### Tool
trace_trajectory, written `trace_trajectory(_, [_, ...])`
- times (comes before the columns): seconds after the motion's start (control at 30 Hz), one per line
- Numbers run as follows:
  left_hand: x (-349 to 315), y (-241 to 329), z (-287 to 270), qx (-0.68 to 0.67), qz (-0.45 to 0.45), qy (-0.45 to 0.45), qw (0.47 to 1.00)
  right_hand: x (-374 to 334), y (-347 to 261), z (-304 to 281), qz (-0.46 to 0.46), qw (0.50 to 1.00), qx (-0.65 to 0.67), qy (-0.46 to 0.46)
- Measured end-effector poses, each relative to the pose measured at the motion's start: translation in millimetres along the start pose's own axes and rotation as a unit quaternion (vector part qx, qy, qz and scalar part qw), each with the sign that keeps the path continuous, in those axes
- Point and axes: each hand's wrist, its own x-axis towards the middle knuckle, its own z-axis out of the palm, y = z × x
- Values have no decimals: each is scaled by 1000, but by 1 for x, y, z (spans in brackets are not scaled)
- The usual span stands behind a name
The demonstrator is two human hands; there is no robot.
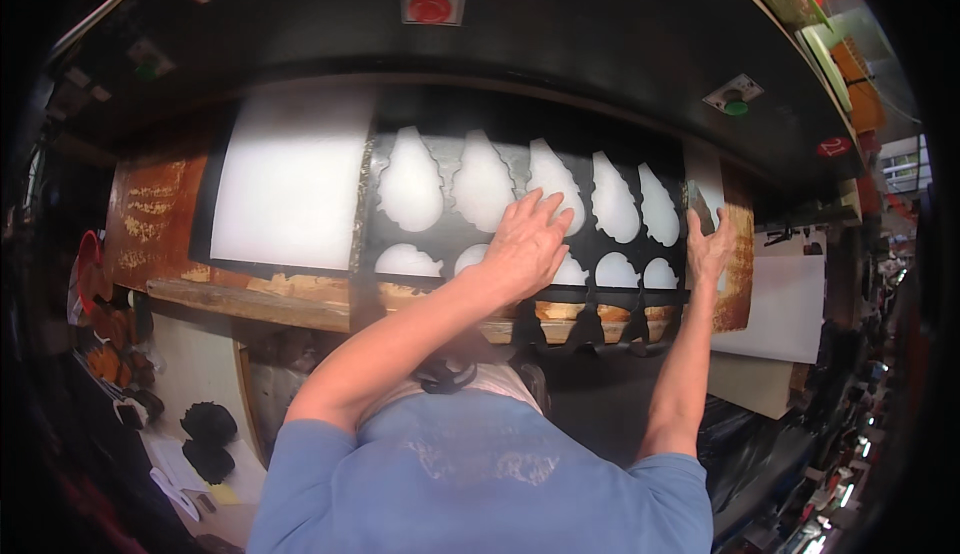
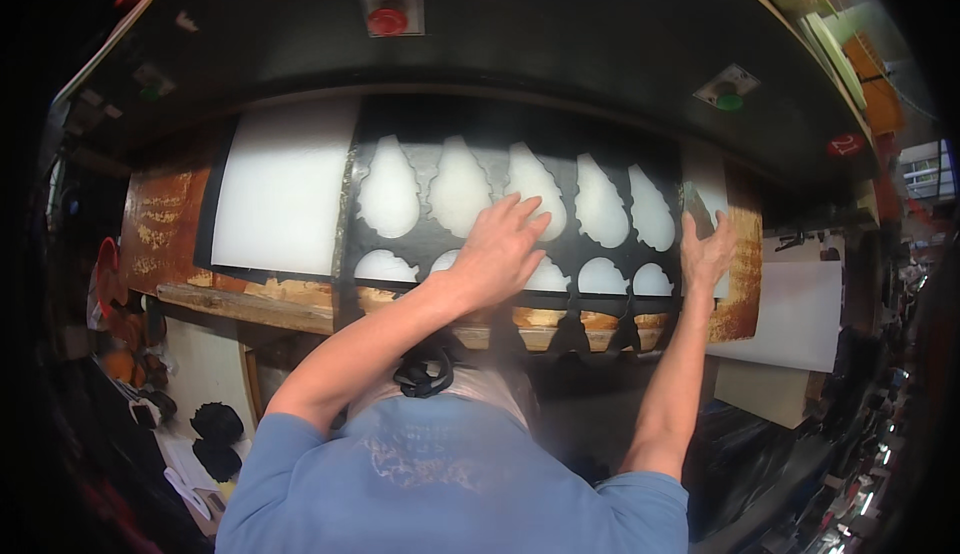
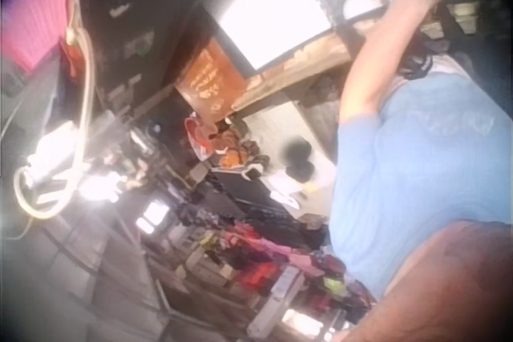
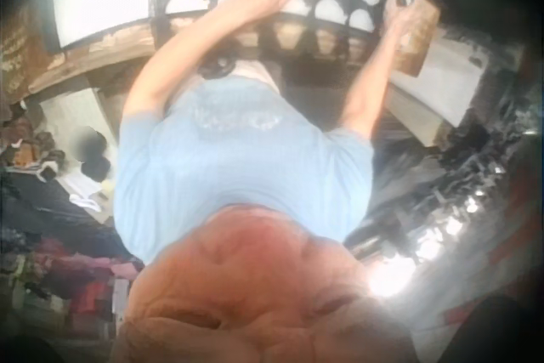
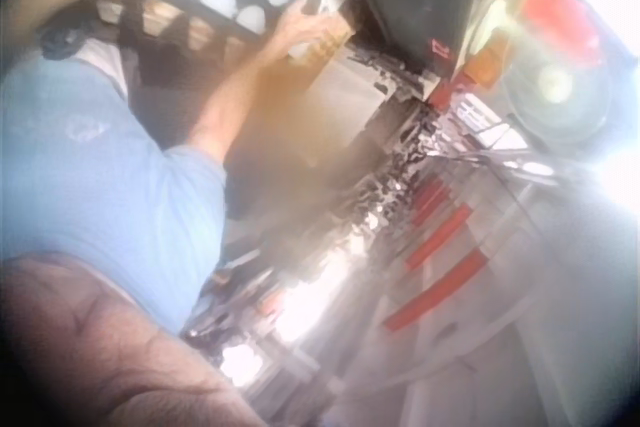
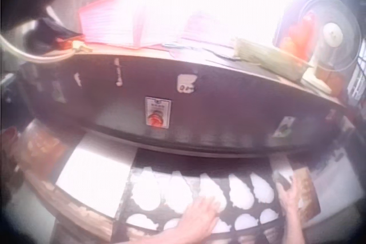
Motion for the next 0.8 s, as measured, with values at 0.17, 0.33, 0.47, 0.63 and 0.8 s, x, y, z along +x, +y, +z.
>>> trace_trajectory(0.17, [10, 5, 31, 56, 47, -14, 997, 0, 47, 11, -12, 989, 94, -115])
trace_trajectory(0.33, [15, 12, 30, 128, 29, 20, 991, -2, 37, 14, -90, 990, 37, -101])
trace_trajectory(0.47, [16, 21, 30, 201, 16, 12, 979, 6, 37, 11, -62, 987, 69, -132])
trace_trajectory(0.63, [-15, 41, 33, 155, -5, 7, 988, 20, 24, -14, 45, 923, 325, -199])
trace_trajectory(0.8, [-59, 76, 38, 76, -13, -45, 996, 10, -56, -36, -81, 902, 349, -242])
